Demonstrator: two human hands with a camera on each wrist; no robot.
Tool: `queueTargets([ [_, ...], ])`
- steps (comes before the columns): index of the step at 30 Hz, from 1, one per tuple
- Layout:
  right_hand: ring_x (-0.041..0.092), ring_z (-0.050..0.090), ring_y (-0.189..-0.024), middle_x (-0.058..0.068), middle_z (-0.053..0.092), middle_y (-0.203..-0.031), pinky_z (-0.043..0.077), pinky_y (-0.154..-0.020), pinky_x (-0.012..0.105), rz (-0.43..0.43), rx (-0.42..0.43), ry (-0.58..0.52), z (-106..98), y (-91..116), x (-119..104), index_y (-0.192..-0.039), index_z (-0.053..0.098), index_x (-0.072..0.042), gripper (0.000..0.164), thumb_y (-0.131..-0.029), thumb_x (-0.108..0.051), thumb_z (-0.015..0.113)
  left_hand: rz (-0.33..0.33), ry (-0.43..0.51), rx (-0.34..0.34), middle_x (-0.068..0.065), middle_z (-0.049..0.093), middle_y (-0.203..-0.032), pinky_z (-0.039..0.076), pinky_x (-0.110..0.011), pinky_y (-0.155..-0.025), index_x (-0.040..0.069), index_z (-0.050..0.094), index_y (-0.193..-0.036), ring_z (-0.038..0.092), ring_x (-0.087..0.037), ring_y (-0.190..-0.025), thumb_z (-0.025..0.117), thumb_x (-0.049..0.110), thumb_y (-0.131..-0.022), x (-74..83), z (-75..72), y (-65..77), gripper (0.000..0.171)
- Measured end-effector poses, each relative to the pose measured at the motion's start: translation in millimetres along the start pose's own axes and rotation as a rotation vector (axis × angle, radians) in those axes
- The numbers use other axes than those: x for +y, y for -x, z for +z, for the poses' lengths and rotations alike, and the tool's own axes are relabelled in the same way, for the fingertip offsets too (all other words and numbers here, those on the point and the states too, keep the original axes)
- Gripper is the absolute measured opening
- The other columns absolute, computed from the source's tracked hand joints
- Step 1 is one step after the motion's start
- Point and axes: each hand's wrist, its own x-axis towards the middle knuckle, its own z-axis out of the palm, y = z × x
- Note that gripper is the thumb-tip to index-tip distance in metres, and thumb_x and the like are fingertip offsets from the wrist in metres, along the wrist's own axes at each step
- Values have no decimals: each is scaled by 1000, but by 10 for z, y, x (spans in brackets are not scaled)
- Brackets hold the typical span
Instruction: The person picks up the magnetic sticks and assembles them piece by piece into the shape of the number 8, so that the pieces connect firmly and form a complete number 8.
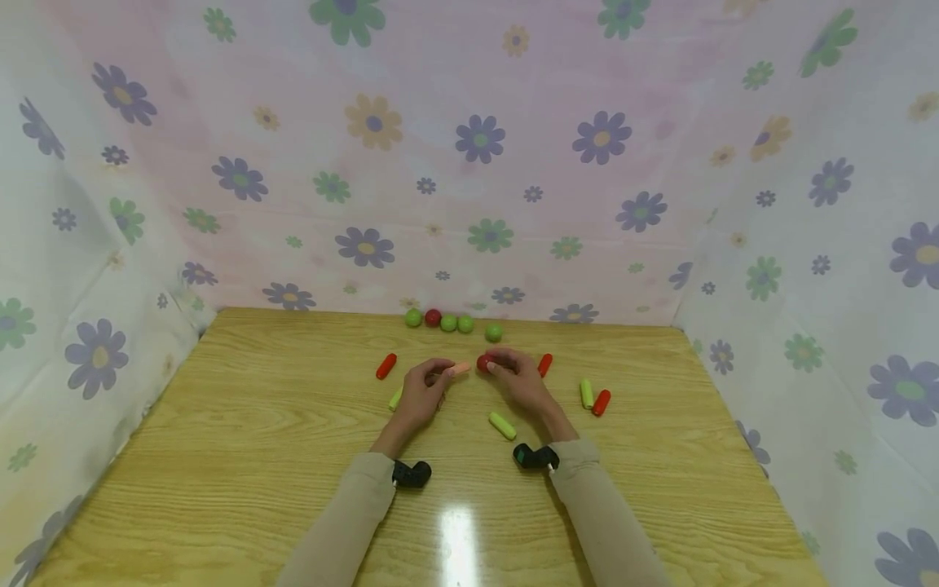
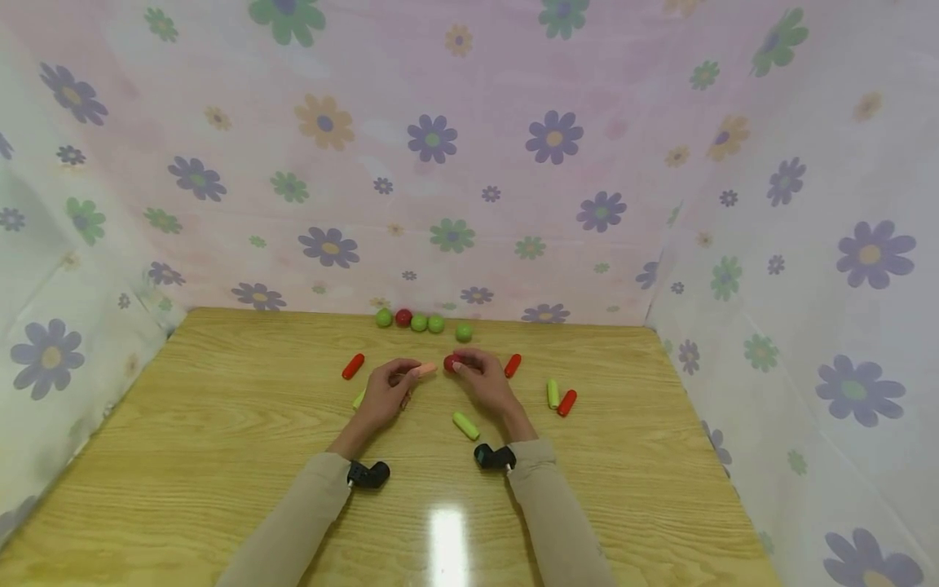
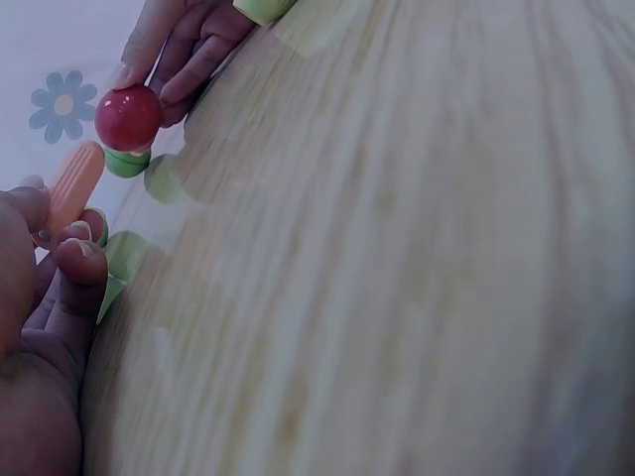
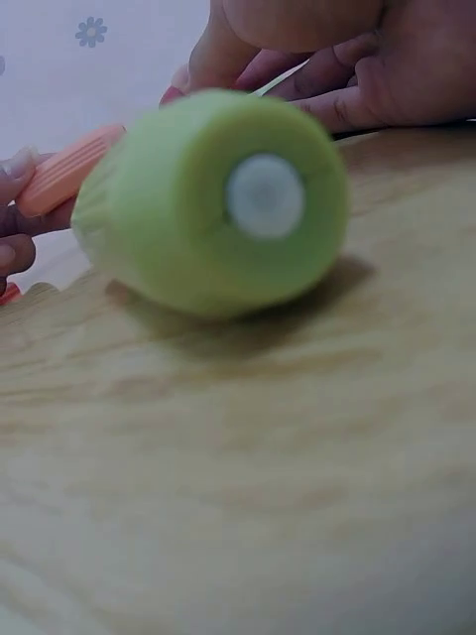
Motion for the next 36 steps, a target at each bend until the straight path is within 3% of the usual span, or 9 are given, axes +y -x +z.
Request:
queueTargets([
  [2,32,60,-120,20,64,-129,49,-96,32,10,-4,0,8,-5,48,-138,60,0,37,-104,-15,60,-7,-2,-2,-17,70,-98,46,-23,-56,5,67,-125,55,-12,-61,58,21,-106,-86,-1,-30,27],
  [12,31,60,-125,19,63,-131,48,-106,41,31,-2,-19,44,36,73,-137,60,-2,36,-104,-15,60,26,-5,12,-17,71,-110,51,-25,-65,3,69,-122,68,-26,-80,60,22,-105,-86,2,-40,27],
  [19,34,58,-128,22,62,-134,46,-108,43,42,-12,-38,56,68,39,-139,58,0,38,-104,-14,59,30,-28,2,-16,71,-106,50,-25,-65,2,70,-121,64,-18,-75,61,21,-104,-79,8,-40,27],
  [27,38,57,-129,27,60,-136,47,-107,42,53,-38,-58,63,100,-26,-141,53,7,41,-104,-10,59,28,-50,-2,-15,72,-110,51,-26,-72,1,70,-122,65,-18,-84,61,18,-104,-68,9,-34,26],
  [36,30,61,-123,18,64,-132,50,-103,38,34,-14,-43,80,85,87,-137,61,-3,38,-100,-13,66,8,-62,0,-12,72,-108,53,-27,-71,3,70,-121,68,-18,-87,60,21,-105,-98,4,-49,26],
])
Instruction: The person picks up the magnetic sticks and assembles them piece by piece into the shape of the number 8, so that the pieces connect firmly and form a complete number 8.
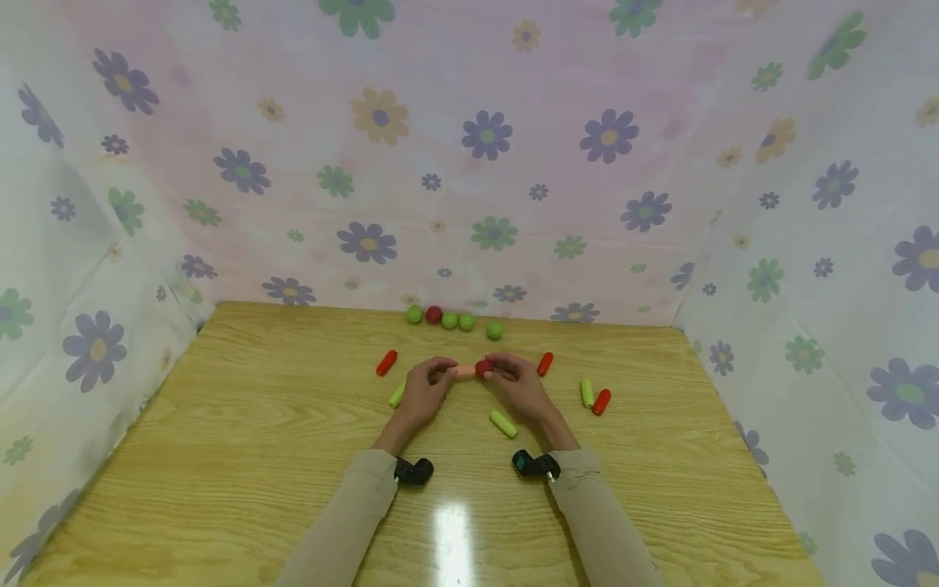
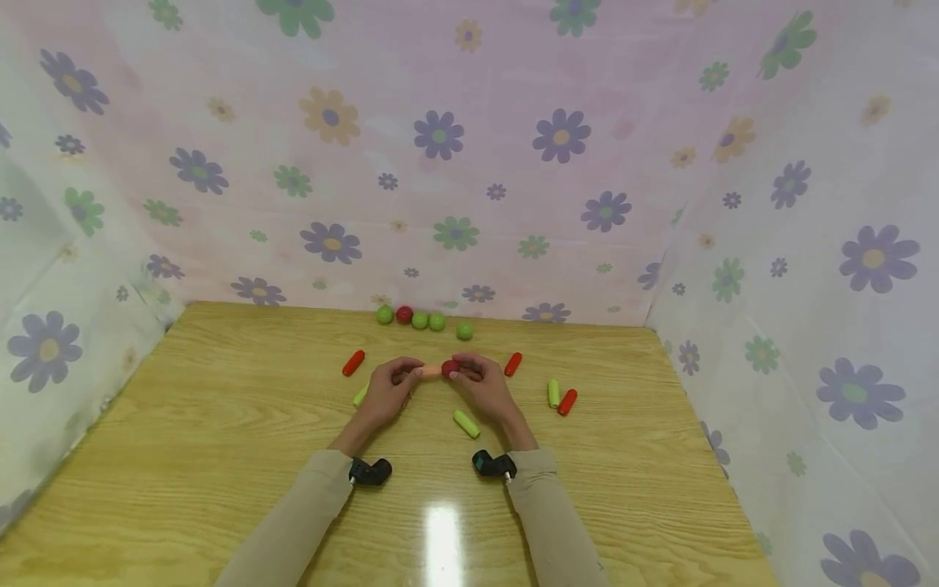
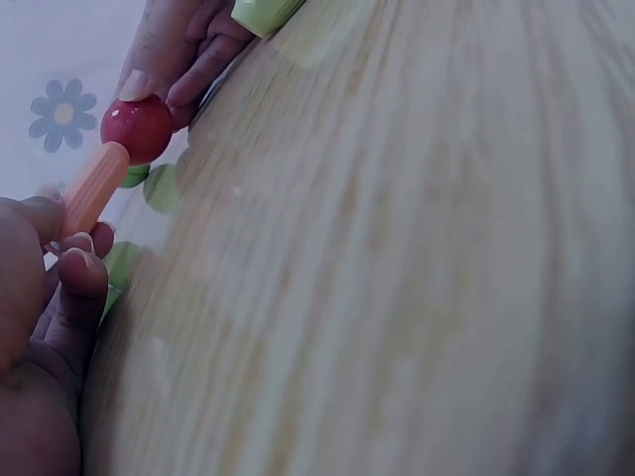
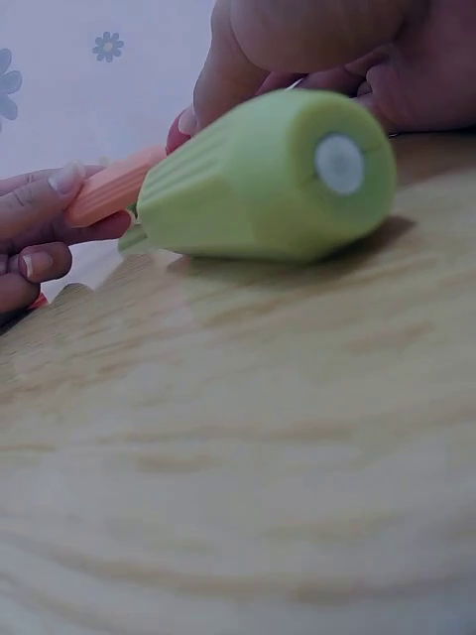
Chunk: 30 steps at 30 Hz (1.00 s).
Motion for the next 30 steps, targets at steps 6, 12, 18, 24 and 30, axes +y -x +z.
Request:
queueTargets([
  [6,29,63,-120,15,65,-131,51,-101,41,-3,-10,38,9,6,-13,-136,62,-5,39,-99,-16,68,-18,-23,14,-11,72,-109,54,-27,-73,4,70,-120,70,-20,-91,60,20,-104,1,4,-3,25],
  [12,34,63,-117,20,65,-130,50,-100,45,-12,-16,72,11,-1,-21,-137,60,-1,40,-100,-13,67,-28,-36,15,-13,71,-109,53,-26,-70,3,70,-119,68,-18,-86,61,18,-104,26,17,-8,23],
  [18,39,62,-115,27,64,-128,52,-93,31,-28,-28,73,13,40,-130,-137,57,7,43,-99,-9,67,-31,-36,20,-14,72,-109,52,-26,-70,3,71,-118,68,-20,-85,62,18,-103,40,23,-6,23],
  [24,39,63,-111,30,64,-123,52,-87,23,-38,-25,71,10,170,-418,-134,58,12,42,-97,-4,68,-22,-40,10,-14,72,-110,53,-29,-73,2,70,-119,69,-21,-88,62,19,-103,36,25,-9,25],
  [30,37,64,-114,24,65,-125,52,-98,45,-21,23,86,31,67,-128,-134,62,3,42,-97,-12,71,-50,-15,-15,-15,70,-91,50,-27,-57,0,66,-128,58,-12,-59,61,19,-104,71,12,17,31],
])
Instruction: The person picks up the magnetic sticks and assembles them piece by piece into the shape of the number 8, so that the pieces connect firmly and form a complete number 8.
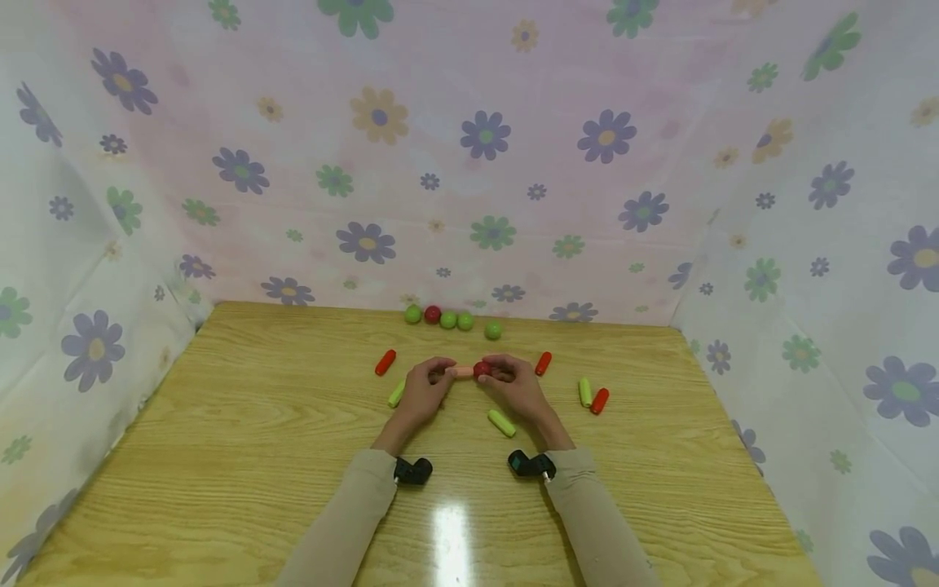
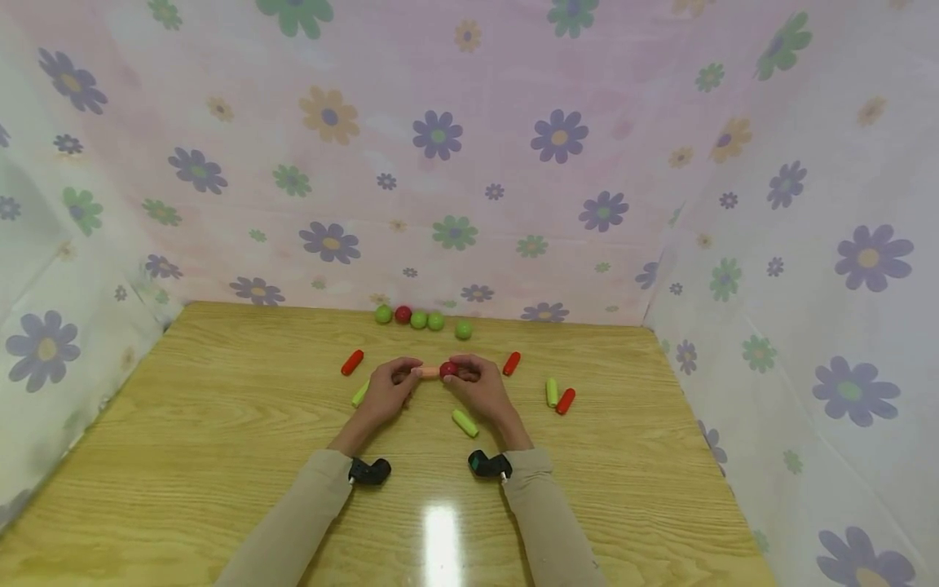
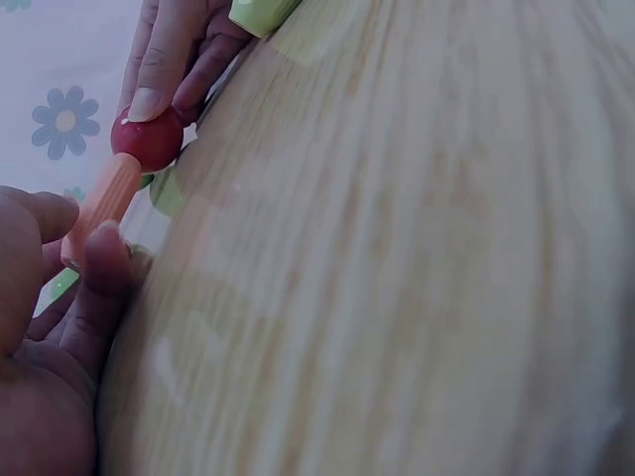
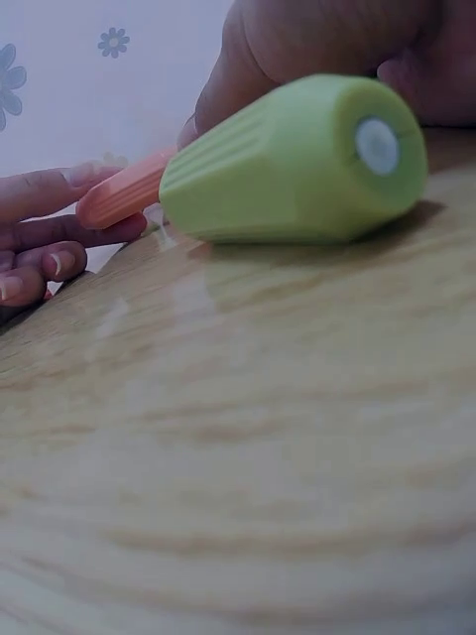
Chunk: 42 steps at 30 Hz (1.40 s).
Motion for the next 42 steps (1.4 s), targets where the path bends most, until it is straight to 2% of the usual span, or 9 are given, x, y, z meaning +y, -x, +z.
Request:
queueTargets([
  [2,33,65,-113,21,66,-124,52,-98,43,6,21,5,9,-16,65,-133,64,-1,41,-96,-15,73,-8,20,-5,-17,68,-86,48,-26,-52,-2,63,-131,54,-11,-53,59,18,-105,8,3,14,33],
  [10,26,66,-110,15,69,-120,54,-96,38,8,33,-1,10,-48,115,-130,67,-5,37,-95,-15,74,-44,150,28,-25,70,-108,50,-26,-56,-3,55,-138,58,-16,-60,58,13,-105,25,2,73,37],
  [16,25,66,-110,15,68,-121,54,-95,36,19,28,-12,13,-43,117,-130,67,-6,36,-95,-15,74,-96,144,-10,-23,70,-94,53,-29,-65,0,56,-139,64,-20,-69,55,12,-106,122,-106,112,35],
  [20,27,66,-110,17,68,-122,54,-95,35,-2,28,0,10,-37,118,-130,66,-4,37,-95,-13,73,-105,150,-45,-24,67,-109,56,-31,-71,-4,57,-136,66,-25,-81,53,6,-105,203,-216,102,33],
  [24,28,66,-113,16,67,-124,55,-94,36,12,14,-34,13,-23,118,-131,65,-5,38,-95,-16,74,-78,124,-84,-25,62,-122,57,-32,-76,-8,58,-134,67,-36,-91,55,5,-104,250,-339,56,32],
  [28,24,65,-116,8,67,-127,56,-93,37,93,0,-127,23,-10,113,-129,67,-13,37,-94,-23,76,-19,77,-81,-30,63,-119,59,-35,-75,-11,58,-131,67,-44,-92,55,2,-104,245,-456,1,31],
  [31,23,65,-117,7,67,-127,56,-93,38,117,-4,-163,27,-1,105,-128,67,-16,36,-94,-24,76,18,56,-49,-33,64,-117,59,-36,-72,-12,59,-130,67,-45,-90,54,1,-104,209,-520,-37,29],
  [36,24,65,-115,8,67,-127,56,-93,39,104,-8,-173,23,9,96,-128,67,-14,36,-95,-23,75,45,56,63,-31,67,-113,57,-30,-70,-10,63,-125,67,-44,-89,57,4,-103,123,-583,-94,27],
  [42,23,65,-115,7,67,-127,56,-93,39,102,-4,-170,18,11,102,-129,67,-15,36,-95,-24,75,51,121,150,-27,68,-106,54,-24,-67,-9,66,-122,67,-42,-86,63,5,-100,49,-617,-163,27],
])
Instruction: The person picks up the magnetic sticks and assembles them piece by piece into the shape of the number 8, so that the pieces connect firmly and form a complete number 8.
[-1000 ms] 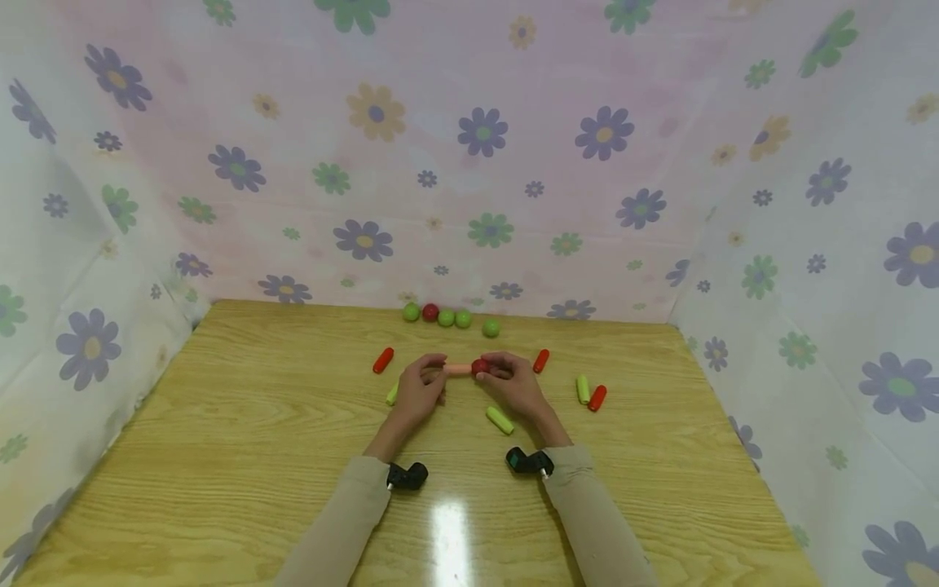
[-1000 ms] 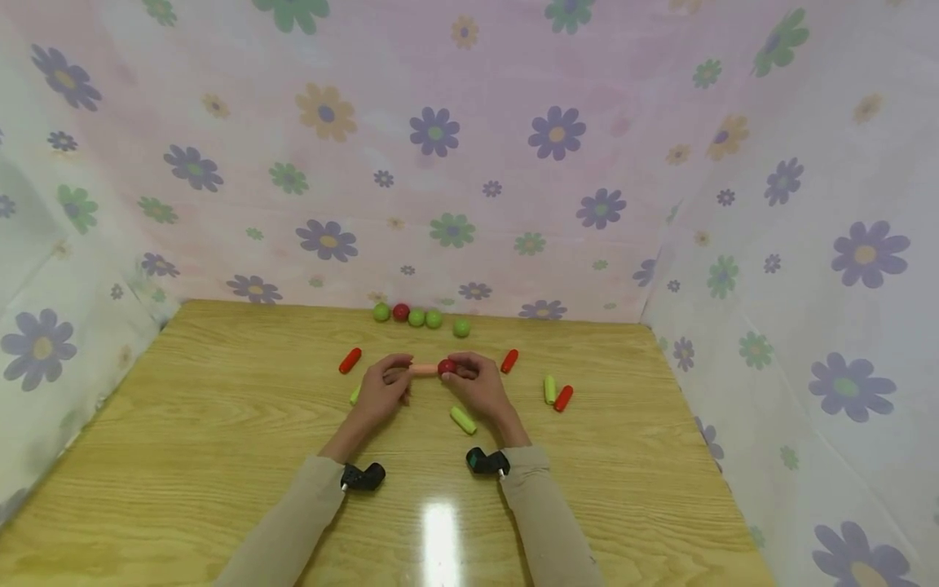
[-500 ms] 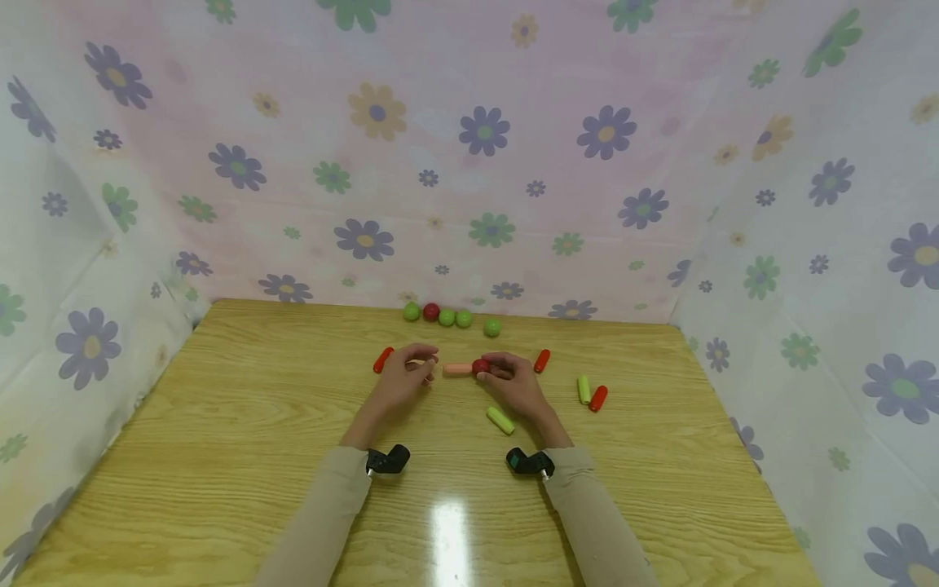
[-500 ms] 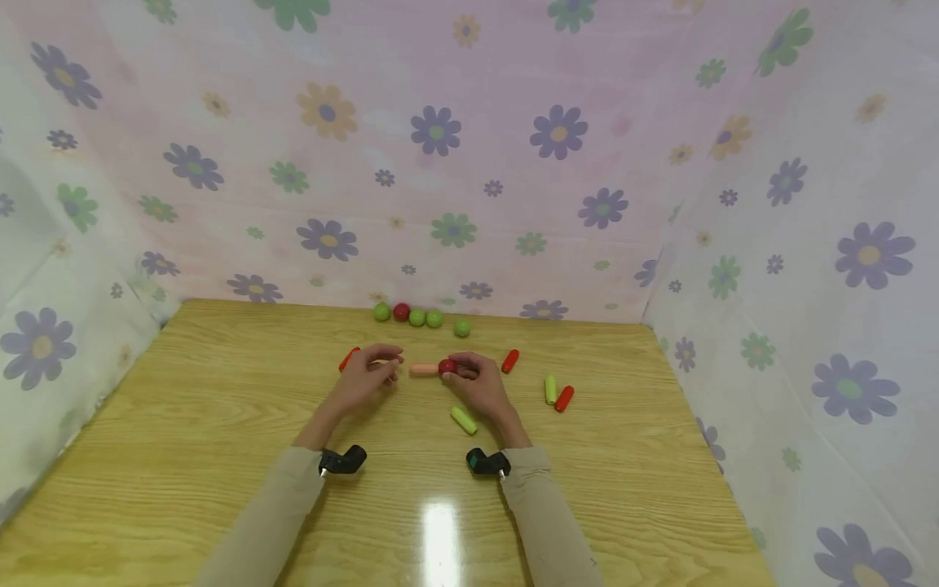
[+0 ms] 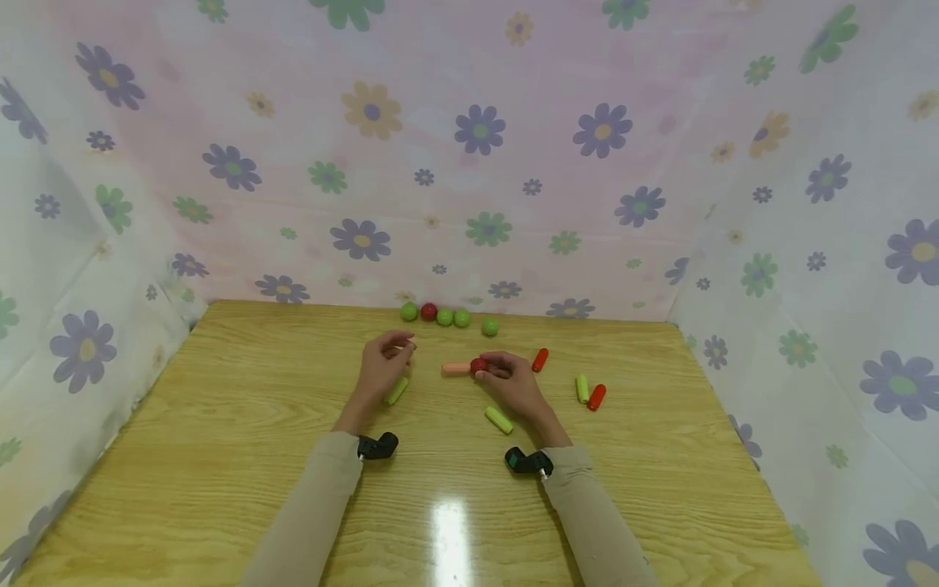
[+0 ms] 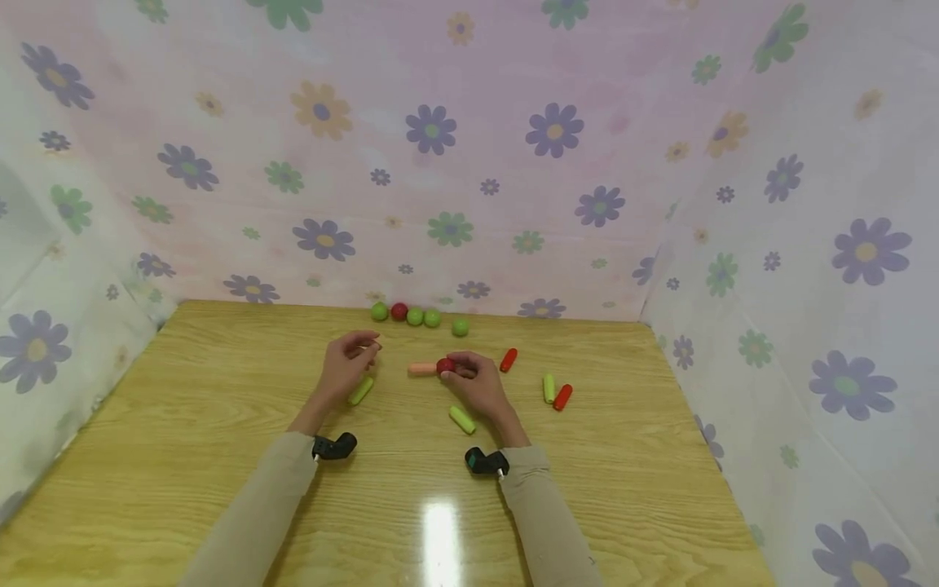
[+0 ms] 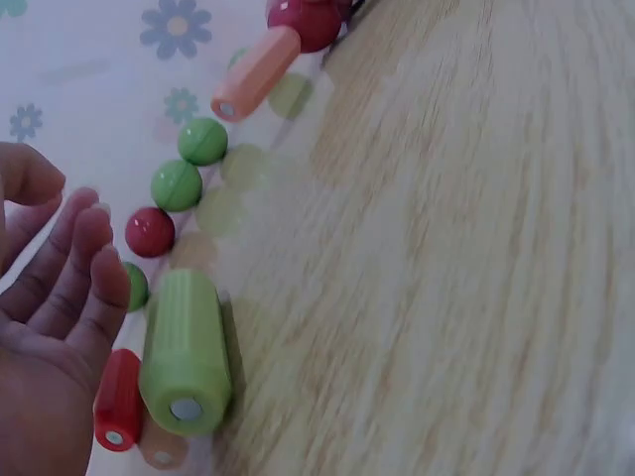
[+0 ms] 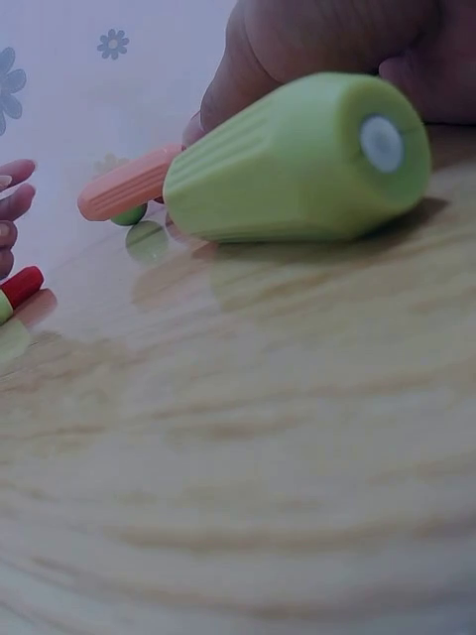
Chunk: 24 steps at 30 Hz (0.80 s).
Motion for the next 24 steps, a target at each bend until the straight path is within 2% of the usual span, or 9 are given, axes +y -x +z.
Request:
queueTargets([
  [6,23,65,-116,5,67,-127,56,-93,39,27,-5,-18,5,-7,9,-128,67,-17,37,-94,-28,76,-29,56,20,-23,67,-106,52,-20,-66,-10,64,-125,67,-23,-80,63,3,-99,-57,-36,-70,28],
  [11,23,65,-116,6,67,-127,56,-92,39,9,2,8,-1,-19,26,-128,67,-17,37,-94,-27,76,-44,38,23,-26,66,-115,50,-19,-74,-9,63,-127,64,-13,-87,61,3,-99,-101,-58,-137,30],
  [13,23,65,-115,6,67,-127,56,-91,39,6,2,16,-5,-21,29,-129,67,-17,36,-95,-27,75,-42,13,30,-27,65,-119,49,-18,-78,-8,63,-127,63,-13,-92,60,4,-99,-133,-77,-168,31],
  [15,22,65,-115,5,67,-127,56,-91,39,13,-3,7,-5,-20,32,-128,67,-19,36,-95,-28,75,-49,-3,26,-27,64,-124,48,-19,-82,-7,62,-129,62,-19,-99,58,5,-100,-168,-114,-203,32],
  [19,22,65,-115,4,67,-126,56,-91,39,31,-10,-29,6,-3,32,-127,68,-21,33,-95,-28,75,-42,-24,19,-28,62,-129,47,-17,-82,-8,61,-130,61,-29,-105,57,4,-100,-229,-177,-284,33],
  [24,23,65,-115,4,67,-127,56,-91,39,34,-10,-47,11,4,25,-127,68,-21,34,-94,-27,76,-67,-49,25,-25,62,-127,49,-22,-79,-4,62,-132,61,-24,-100,57,6,-100,-196,-199,-363,34],
])
